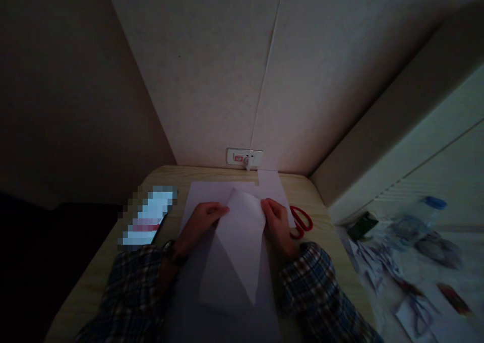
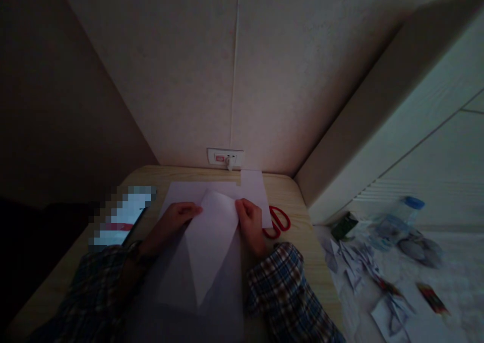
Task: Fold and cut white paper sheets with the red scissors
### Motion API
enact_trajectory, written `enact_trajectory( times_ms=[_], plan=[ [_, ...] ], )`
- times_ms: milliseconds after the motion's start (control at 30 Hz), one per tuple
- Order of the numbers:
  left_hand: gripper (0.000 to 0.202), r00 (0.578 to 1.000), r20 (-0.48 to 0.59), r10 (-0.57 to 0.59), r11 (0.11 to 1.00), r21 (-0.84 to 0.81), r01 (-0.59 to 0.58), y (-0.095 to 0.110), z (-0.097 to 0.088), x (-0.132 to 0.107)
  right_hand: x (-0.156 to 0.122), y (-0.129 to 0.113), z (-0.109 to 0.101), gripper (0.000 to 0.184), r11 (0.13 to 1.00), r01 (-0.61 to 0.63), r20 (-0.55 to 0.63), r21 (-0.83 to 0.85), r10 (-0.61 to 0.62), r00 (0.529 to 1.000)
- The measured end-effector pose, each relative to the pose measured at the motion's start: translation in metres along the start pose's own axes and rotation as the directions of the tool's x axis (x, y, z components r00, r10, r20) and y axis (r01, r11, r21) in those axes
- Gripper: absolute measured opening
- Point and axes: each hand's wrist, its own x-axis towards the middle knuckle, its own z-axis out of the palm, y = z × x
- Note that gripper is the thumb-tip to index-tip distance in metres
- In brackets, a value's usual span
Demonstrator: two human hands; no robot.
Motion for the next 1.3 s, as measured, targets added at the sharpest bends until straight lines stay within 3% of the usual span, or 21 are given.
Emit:
enact_trajectory(
  times_ms=[133,267,400,567,800,1133,1300],
  plan=[
    [0.018,1.0,0.005,0.011,0.998,-0.065,-0.01,-0.001,-0.001,0.001,-0.001,-0.003,0.0,0.035,1.0,-0.009,0.013,-0.023,0.009,1.0],
    [0.031,0.999,0.046,-0.015,0.991,-0.132,0.021,-0.006,-0.001,0.003,0.0,-0.002,0.0,0.035,1.0,-0.008,0.007,-0.023,0.008,1.0],
    [0.017,0.996,0.076,-0.041,0.993,-0.104,0.048,-0.005,-0.001,0.002,0.001,0.001,-0.001,0.036,0.999,0.001,0.011,-0.042,-0.001,1.0],
    [0.022,0.996,0.084,-0.025,0.997,-0.068,0.031,-0.001,0.0,-0.002,0.001,0.002,0.0,0.035,1.0,0.01,0.006,-0.026,-0.009,1.0],
    [0.023,0.985,0.162,-0.056,0.98,-0.181,0.085,0.003,0.001,-0.003,0.001,0.005,-0.002,0.035,0.999,0.01,0.023,-0.047,-0.009,1.0],
    [0.024,0.995,0.083,-0.057,0.992,-0.107,0.066,0.002,0.002,-0.003,-0.001,-0.002,0.002,0.037,0.999,-0.003,0.009,-0.053,0.003,1.0],
    [0.025,1.0,0.023,-0.019,0.998,-0.063,0.02,-0.002,-0.001,-0.002,-0.002,-0.004,0.004,0.035,1.0,-0.022,0.08,-0.023,0.023,0.997]
  ],
)
